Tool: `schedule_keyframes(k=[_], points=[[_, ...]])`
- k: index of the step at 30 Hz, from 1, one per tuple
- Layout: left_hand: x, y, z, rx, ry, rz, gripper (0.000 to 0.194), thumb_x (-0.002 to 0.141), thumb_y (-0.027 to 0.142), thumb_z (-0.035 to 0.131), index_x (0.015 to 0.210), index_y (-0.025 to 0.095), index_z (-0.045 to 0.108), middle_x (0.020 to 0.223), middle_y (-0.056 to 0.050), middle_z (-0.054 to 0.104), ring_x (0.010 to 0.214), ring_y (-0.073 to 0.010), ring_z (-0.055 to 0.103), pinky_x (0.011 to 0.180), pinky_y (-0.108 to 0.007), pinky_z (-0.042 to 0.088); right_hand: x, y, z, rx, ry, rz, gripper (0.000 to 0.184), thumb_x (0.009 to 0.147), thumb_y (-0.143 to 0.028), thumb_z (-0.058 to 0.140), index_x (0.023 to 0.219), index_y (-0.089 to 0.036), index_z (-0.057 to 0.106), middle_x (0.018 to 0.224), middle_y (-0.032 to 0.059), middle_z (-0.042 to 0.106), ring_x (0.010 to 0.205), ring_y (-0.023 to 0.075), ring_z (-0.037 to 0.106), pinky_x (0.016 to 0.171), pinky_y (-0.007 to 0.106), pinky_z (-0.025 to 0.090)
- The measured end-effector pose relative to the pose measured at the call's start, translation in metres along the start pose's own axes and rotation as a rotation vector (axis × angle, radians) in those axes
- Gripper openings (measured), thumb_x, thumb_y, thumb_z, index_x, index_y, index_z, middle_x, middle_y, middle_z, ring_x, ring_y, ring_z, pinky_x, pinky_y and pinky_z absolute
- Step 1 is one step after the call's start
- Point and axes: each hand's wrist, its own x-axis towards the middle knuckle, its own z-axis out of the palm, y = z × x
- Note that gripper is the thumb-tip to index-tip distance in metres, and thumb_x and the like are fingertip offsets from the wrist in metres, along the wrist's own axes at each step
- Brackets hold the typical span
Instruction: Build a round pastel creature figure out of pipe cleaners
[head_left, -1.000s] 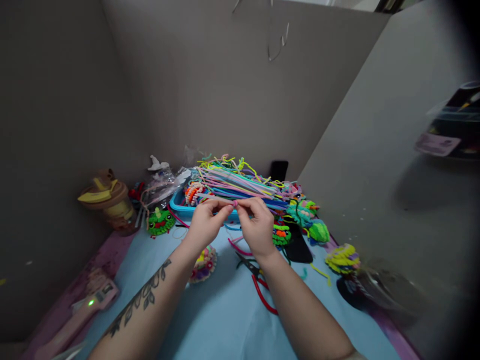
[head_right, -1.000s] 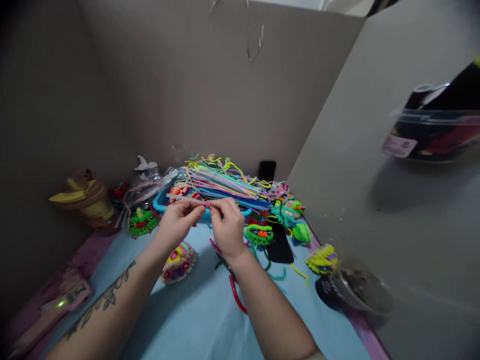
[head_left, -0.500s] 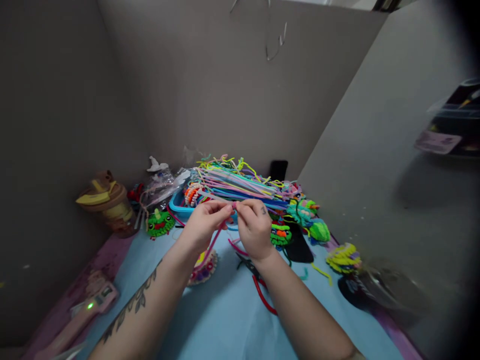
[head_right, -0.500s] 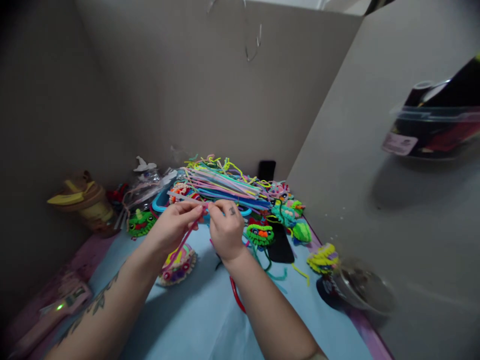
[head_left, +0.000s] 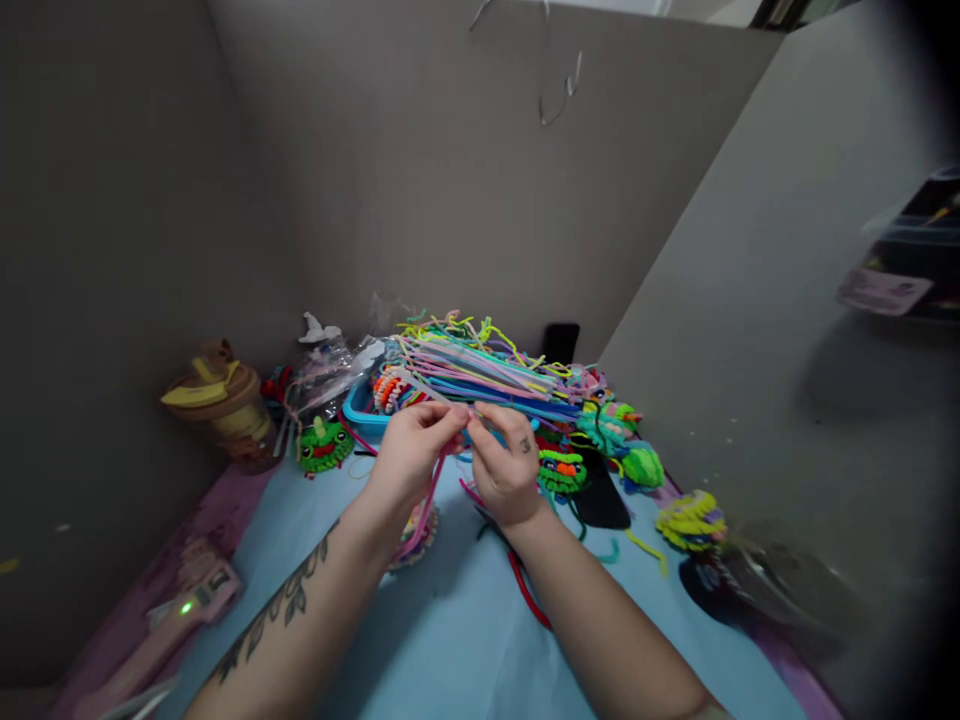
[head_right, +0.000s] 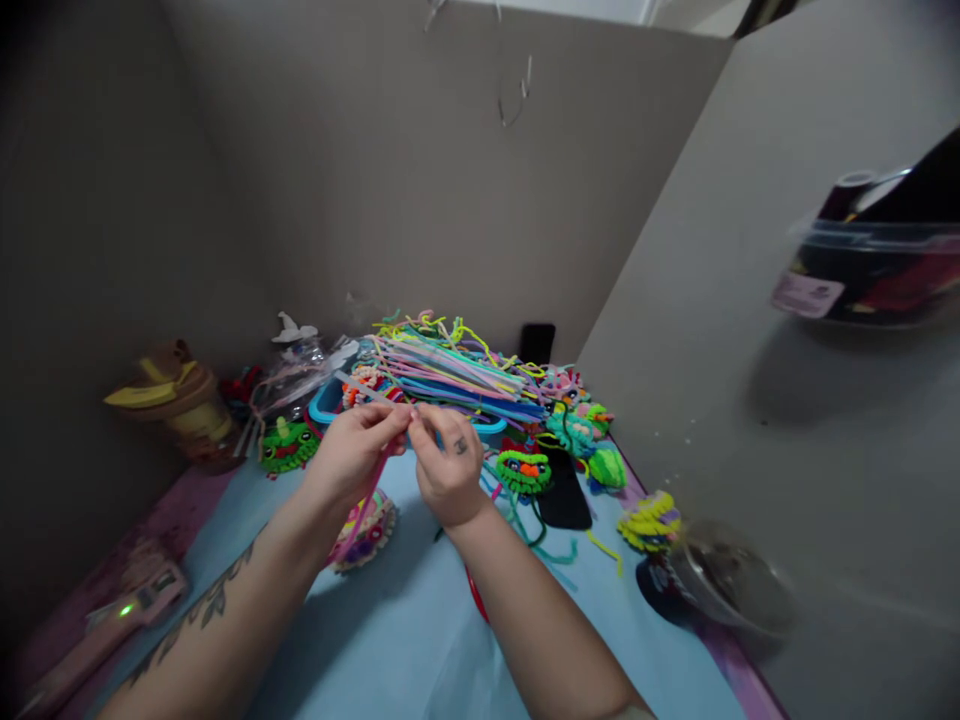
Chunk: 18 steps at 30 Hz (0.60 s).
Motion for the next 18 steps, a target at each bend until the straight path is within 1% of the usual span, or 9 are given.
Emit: schedule_keyframes(k=[2, 3, 5, 8, 11, 14, 18], points=[[0.003, -0.004, -0.002, 0.001, 0.011, 0.032, 0.033, 0.062, 0.041, 0.078, 0.066, 0.011, 0.064, 0.061, 0.001, 0.058, 0.053, -0.0074, 0.05, 0.051, -0.019, 0.042, 0.0, -0.002, 0.002, 0.024, 0.0, 0.015, 0.041, 0.081, -0.004, 0.053, 0.114, -0.028, 0.062, 0.106, 0.0102, 0.063, 0.098, 0.0232, 0.06, 0.081, 0.041, 0.053], [0.005, -0.004, -0.003, 0.02, 0.013, 0.056, 0.032, 0.064, 0.041, 0.076, 0.066, 0.012, 0.064, 0.063, 0.001, 0.059, 0.054, -0.0079, 0.05, 0.052, -0.02, 0.043, 0.002, -0.004, 0.002, 0.052, -0.001, 0.045, 0.04, 0.082, -0.004, 0.052, 0.112, -0.027, 0.062, 0.107, 0.0102, 0.063, 0.098, 0.0226, 0.061, 0.082, 0.041, 0.053], [0.005, -0.003, -0.005, 0.082, 0.021, 0.118, 0.029, 0.068, 0.04, 0.073, 0.071, 0.013, 0.065, 0.065, 0.001, 0.061, 0.056, -0.0085, 0.051, 0.054, -0.02, 0.043, 0.006, -0.008, 0.002, 0.133, -0.01, 0.152, 0.033, 0.083, -0.006, 0.053, 0.108, -0.026, 0.064, 0.108, 0.0099, 0.062, 0.098, 0.0212, 0.061, 0.083, 0.039, 0.053], [0.004, 0.0, -0.006, 0.174, 0.049, 0.196, 0.023, 0.073, 0.036, 0.068, 0.077, 0.013, 0.066, 0.068, 0.001, 0.061, 0.058, -0.0092, 0.051, 0.055, -0.02, 0.043, 0.016, -0.014, -0.002, 0.239, -0.027, 0.336, 0.021, 0.085, -0.012, 0.054, 0.097, -0.024, 0.067, 0.103, 0.008, 0.062, 0.098, 0.0197, 0.061, 0.084, 0.037, 0.053], [0.002, 0.002, -0.005, 0.238, 0.051, 0.261, 0.017, 0.077, 0.031, 0.062, 0.079, 0.014, 0.065, 0.075, -0.001, 0.063, 0.062, -0.0103, 0.052, 0.057, -0.021, 0.043, 0.024, -0.017, -0.007, 0.295, -0.063, 0.452, 0.013, 0.085, -0.016, 0.056, 0.092, -0.021, 0.066, 0.101, 0.0082, 0.061, 0.098, 0.0199, 0.06, 0.079, 0.034, 0.054], [0.002, 0.001, -0.005, 0.281, 0.04, 0.32, 0.013, 0.08, 0.027, 0.058, 0.078, 0.015, 0.064, 0.083, -0.003, 0.064, 0.065, -0.0112, 0.054, 0.06, -0.021, 0.044, 0.026, -0.017, -0.008, 0.351, -0.122, 0.531, 0.012, 0.084, -0.018, 0.057, 0.093, -0.02, 0.064, 0.103, 0.0092, 0.059, 0.099, 0.0203, 0.059, 0.074, 0.031, 0.055], [0.004, -0.003, -0.007, 0.347, 0.036, 0.397, 0.013, 0.082, 0.022, 0.053, 0.077, 0.015, 0.063, 0.084, -0.004, 0.063, 0.07, -0.0132, 0.055, 0.064, -0.023, 0.044, 0.026, -0.016, -0.007, 0.384, -0.174, 0.577, 0.011, 0.084, -0.018, 0.056, 0.093, -0.02, 0.062, 0.099, 0.0074, 0.059, 0.096, 0.0191, 0.059, 0.075, 0.031, 0.054]])
